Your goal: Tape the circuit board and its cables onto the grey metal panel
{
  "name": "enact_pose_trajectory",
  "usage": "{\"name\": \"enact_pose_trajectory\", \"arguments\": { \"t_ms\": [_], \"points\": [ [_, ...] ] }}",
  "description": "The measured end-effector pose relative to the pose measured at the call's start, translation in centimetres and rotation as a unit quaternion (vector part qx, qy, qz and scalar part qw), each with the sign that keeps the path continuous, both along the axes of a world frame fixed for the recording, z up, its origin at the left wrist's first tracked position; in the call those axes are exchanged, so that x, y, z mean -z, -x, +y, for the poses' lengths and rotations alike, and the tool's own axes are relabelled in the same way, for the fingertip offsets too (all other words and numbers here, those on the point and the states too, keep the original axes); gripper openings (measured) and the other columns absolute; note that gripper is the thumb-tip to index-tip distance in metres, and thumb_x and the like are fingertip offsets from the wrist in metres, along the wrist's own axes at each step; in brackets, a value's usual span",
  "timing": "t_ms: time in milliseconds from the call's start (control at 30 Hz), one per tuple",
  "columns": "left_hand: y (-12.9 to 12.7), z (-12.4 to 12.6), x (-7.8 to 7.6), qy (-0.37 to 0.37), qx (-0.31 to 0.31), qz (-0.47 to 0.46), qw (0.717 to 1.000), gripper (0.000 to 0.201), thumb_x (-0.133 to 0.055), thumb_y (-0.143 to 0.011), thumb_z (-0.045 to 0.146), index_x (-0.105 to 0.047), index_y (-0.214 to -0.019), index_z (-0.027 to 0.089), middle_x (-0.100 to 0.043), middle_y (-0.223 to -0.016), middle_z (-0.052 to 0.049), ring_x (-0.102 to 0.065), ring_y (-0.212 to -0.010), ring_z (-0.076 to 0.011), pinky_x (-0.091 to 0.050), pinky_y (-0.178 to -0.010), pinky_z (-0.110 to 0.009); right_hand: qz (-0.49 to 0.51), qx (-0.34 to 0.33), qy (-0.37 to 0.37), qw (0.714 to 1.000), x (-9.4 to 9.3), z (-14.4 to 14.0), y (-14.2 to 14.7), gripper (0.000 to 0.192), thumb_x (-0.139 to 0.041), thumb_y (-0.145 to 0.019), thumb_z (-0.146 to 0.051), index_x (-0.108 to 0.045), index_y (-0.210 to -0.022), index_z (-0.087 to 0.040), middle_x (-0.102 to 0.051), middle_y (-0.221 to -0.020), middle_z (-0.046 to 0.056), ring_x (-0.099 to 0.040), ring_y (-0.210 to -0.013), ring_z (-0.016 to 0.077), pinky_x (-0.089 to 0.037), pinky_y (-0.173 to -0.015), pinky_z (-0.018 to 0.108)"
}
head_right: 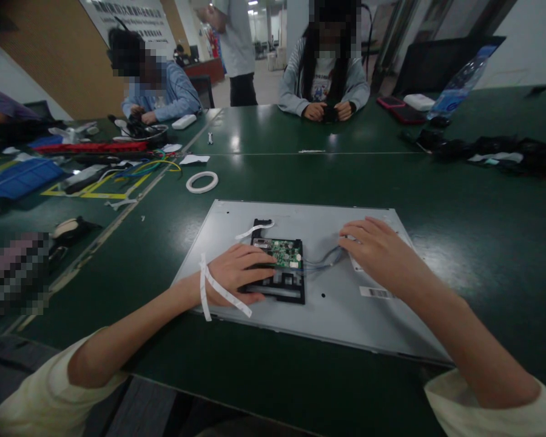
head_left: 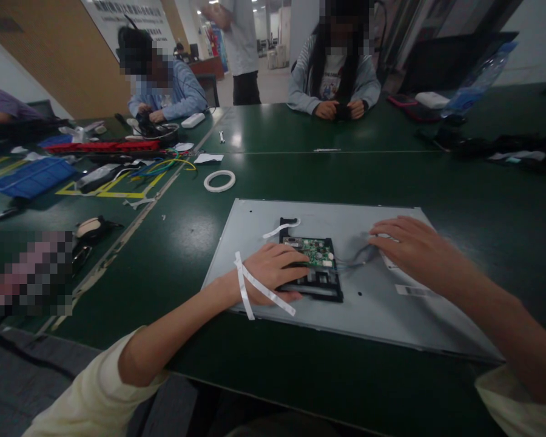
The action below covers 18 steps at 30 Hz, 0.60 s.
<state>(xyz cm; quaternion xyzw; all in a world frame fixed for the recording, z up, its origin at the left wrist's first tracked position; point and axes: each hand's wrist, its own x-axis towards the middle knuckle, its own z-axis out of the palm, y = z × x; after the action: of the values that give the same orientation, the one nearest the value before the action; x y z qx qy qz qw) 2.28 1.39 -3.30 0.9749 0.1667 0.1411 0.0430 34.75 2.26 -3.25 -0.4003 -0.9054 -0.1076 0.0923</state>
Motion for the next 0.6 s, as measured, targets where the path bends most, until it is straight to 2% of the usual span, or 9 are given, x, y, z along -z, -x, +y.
{"name": "enact_pose_trajectory", "arguments": {
  "t_ms": [133,367,600],
  "points": [
    [0.0,0.0,0.1,0.002,0.000,0.008,1.000,0.045,-0.044,-0.084,0.045,-0.055,-0.112,0.013,-0.053,-0.120,-0.013,-0.047,-0.109,-0.0260,-0.040,-0.086,-0.041,0.014,0.013,0.019,1.000,0.2,0.1,0.2,0.028,-0.039,-0.081,-0.015,-0.065,-0.092,-0.019,-0.060,-0.103,0.011,-0.051,-0.102,0.0278,-0.039,-0.088,0.049],
    [0.0,0.0,0.1,0.006,-0.003,0.007,1.000,0.044,-0.045,-0.084,0.045,-0.055,-0.113,0.013,-0.053,-0.120,-0.012,-0.046,-0.110,-0.0261,-0.040,-0.087,-0.041,0.030,0.022,-0.003,0.999,0.4,-0.5,1.3,0.030,-0.038,-0.082,-0.017,-0.063,-0.099,-0.016,-0.057,-0.109,0.013,-0.051,-0.100,0.0276,-0.043,-0.084,0.045],
    [0.0,-0.1,-0.5,0.014,0.000,0.023,1.000,0.043,-0.045,-0.084,0.043,-0.054,-0.114,0.013,-0.052,-0.121,-0.014,-0.046,-0.110,-0.0263,-0.041,-0.086,-0.041,0.079,0.021,-0.016,0.996,0.1,-1.0,3.2,0.027,-0.039,-0.085,-0.020,-0.064,-0.095,-0.016,-0.060,-0.102,0.011,-0.054,-0.094,0.0250,-0.044,-0.082,0.042]
  ]
}}
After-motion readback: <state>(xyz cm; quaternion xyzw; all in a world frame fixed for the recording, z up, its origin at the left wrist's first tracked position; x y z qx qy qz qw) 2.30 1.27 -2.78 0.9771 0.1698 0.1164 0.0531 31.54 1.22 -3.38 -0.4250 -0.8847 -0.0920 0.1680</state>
